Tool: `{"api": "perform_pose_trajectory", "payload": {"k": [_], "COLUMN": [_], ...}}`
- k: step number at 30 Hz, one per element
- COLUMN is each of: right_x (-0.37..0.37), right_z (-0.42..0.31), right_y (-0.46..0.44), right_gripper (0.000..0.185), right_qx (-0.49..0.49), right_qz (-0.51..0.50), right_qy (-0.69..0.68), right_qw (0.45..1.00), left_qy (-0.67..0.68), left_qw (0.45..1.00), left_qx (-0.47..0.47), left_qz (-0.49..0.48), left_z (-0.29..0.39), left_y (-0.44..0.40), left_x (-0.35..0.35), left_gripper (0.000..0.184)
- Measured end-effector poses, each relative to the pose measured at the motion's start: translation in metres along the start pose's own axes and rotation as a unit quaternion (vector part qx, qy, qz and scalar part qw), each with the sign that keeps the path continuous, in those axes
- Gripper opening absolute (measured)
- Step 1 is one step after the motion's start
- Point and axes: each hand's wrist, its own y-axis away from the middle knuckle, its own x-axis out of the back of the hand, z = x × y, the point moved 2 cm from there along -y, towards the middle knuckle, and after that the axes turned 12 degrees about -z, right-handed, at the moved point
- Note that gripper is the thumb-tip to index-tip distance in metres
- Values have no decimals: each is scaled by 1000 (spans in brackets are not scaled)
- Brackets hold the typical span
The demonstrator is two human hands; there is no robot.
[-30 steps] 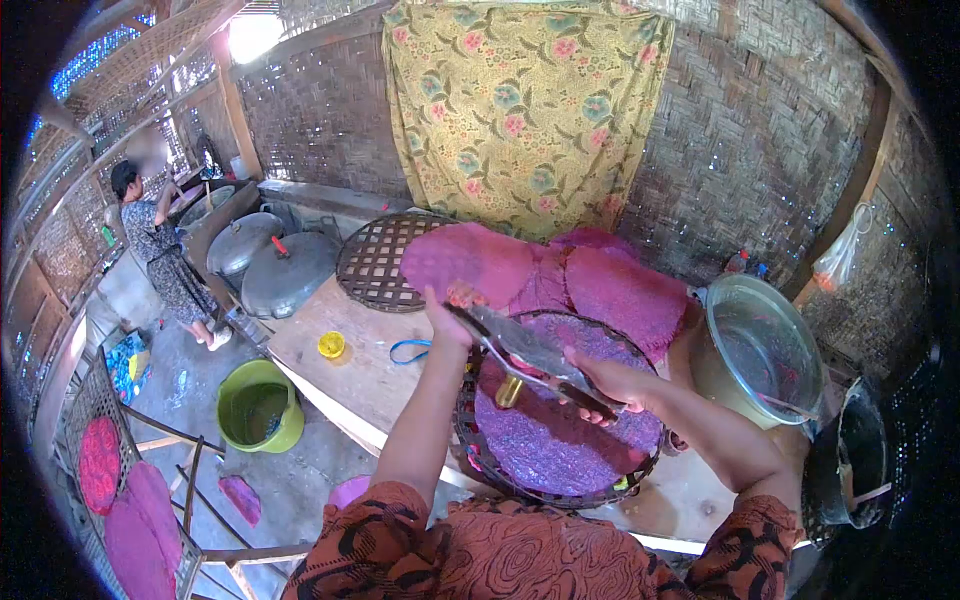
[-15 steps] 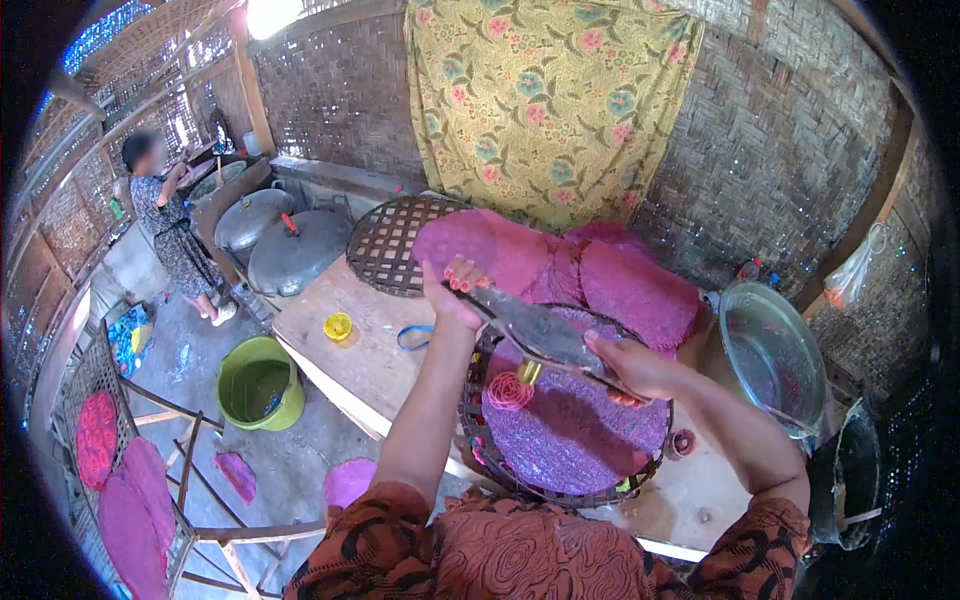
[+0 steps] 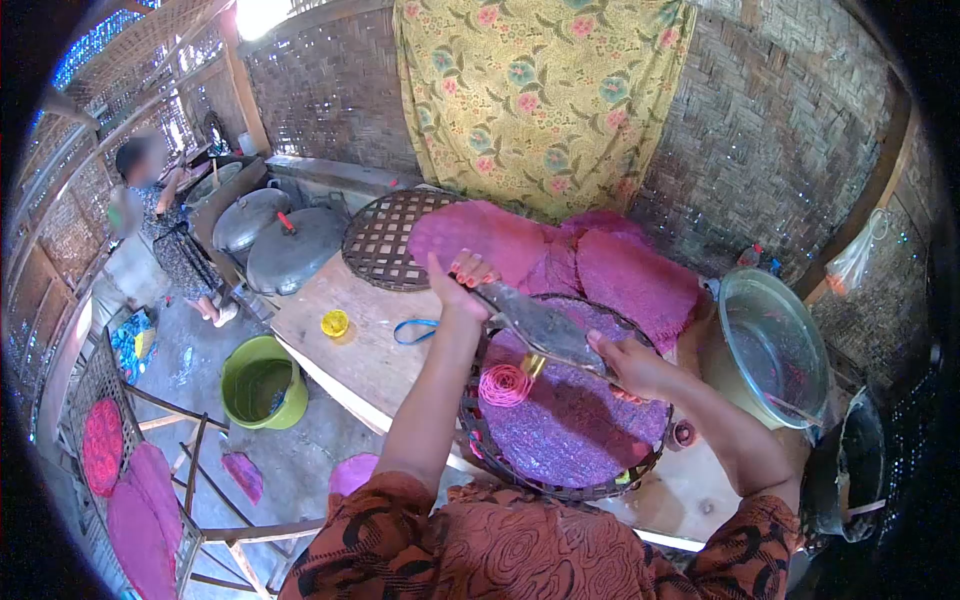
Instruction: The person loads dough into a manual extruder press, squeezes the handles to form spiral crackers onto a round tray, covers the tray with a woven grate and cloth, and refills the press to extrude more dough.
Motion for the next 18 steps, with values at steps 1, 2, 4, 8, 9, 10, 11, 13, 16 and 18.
{"api": "perform_pose_trajectory", "payload": {"k": [1,2,4,8,9,10,11,13,16,18], "right_x": [2,5,9,7,8,8,8,9,10,11], "right_z": [6,13,19,33,36,39,42,42,38,43], "right_y": [-5,-11,-12,-8,-7,-7,-8,-9,-7,-15], "right_gripper": [69,69,69,64,62,62,62,62,62,60], "right_qx": [-1,12,25,35,47,49,49,52,75,102], "right_qz": [2,0,4,-23,-28,-26,-24,-20,-16,-28], "right_qy": [0,-7,-14,-128,-144,-149,-158,-172,-183,-171], "right_qw": [1000,1000,1000,991,988,987,986,984,980,980], "left_qy": [2,21,41,-124,-182,-298,-494,-662,-614,-556], "left_qw": [1000,998,993,976,955,926,814,650,650,667], "left_qx": [1,17,35,66,105,208,299,374,446,494], "left_qz": [-1,-52,-109,165,208,103,61,11,24,-39], "left_z": [-3,-6,-15,-24,-21,2,-1,-12,-36,-40], "left_y": [-5,-12,-18,-6,3,6,21,42,64,62], "left_x": [6,11,-8,-30,-28,38,52,51,29,33], "left_gripper": [52,52,52,55,58,54,51,49,62,67]}}
